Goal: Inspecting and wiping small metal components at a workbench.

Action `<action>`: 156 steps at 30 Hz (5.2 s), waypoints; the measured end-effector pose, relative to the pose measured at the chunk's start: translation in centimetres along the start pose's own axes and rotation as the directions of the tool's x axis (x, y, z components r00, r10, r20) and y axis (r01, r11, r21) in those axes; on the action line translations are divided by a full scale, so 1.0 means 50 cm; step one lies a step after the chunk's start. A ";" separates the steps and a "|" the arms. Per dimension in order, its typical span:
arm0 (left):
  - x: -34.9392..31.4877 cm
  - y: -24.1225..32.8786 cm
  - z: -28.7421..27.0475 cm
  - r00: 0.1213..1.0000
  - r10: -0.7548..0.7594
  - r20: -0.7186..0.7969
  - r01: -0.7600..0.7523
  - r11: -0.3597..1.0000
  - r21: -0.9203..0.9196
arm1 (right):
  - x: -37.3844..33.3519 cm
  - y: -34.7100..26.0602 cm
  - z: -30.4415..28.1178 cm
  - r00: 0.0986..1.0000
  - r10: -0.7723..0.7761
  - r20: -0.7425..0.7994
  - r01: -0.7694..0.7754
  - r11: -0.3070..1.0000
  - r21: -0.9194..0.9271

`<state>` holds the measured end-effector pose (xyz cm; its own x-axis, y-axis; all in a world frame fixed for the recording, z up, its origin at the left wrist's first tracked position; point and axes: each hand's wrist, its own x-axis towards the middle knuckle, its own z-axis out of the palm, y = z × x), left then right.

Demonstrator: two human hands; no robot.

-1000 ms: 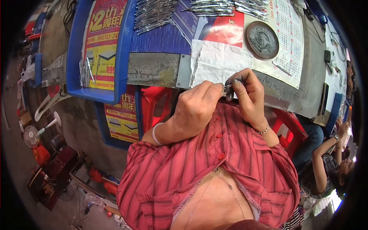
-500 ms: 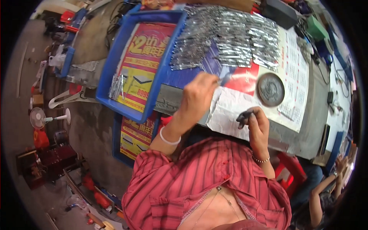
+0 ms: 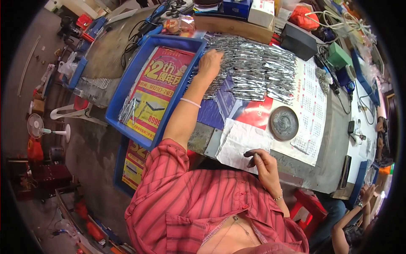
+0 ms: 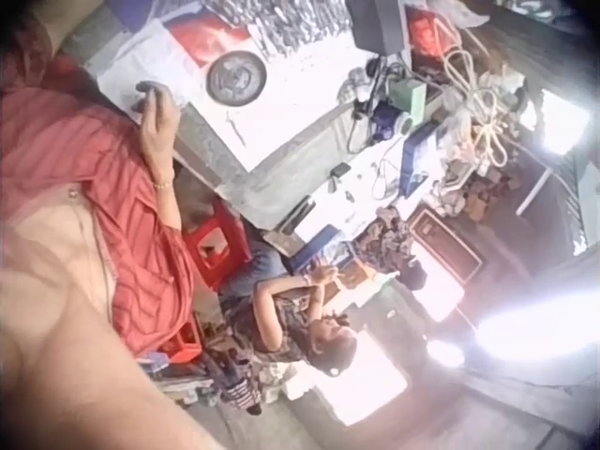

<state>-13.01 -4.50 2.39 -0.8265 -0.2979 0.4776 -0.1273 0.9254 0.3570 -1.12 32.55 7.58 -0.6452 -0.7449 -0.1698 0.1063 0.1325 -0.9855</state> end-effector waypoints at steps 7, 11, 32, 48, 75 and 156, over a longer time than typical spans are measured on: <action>-0.078 0.050 -0.095 0.995 -0.074 -0.074 0.071 0.996 -0.048 | 0.008 0.012 0.005 1.000 -0.003 0.018 0.002 1.000 0.016; -0.200 0.126 -0.263 0.983 -0.043 -0.181 -0.016 0.951 -0.309 | 0.011 -0.002 0.019 1.000 -0.004 -0.001 0.004 1.000 -0.018; -0.458 -0.316 -0.424 0.775 -0.457 0.437 0.431 0.887 0.163 | 0.054 0.002 -0.067 0.969 -0.178 -0.172 0.080 0.883 -0.462; -0.472 0.241 -0.279 0.784 -0.299 0.544 0.613 0.233 -0.755 | 0.229 0.060 -0.279 0.993 -0.110 0.051 0.069 0.168 -0.983; -0.455 0.348 -0.218 0.827 -0.046 0.560 0.539 0.349 -0.767 | 0.017 -0.021 -0.056 1.000 0.010 -0.027 -0.001 0.951 0.309; -0.053 -0.020 -0.018 1.000 0.017 -0.025 -0.016 0.999 0.030 | -0.003 0.016 0.018 0.997 0.064 -0.033 -0.063 0.997 0.042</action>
<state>-10.20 -4.87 1.49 -0.8146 -0.2880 0.5035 -0.1305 0.9368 0.3247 -0.26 32.19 6.82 -0.6617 -0.7128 -0.2325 0.1781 0.1517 -0.9722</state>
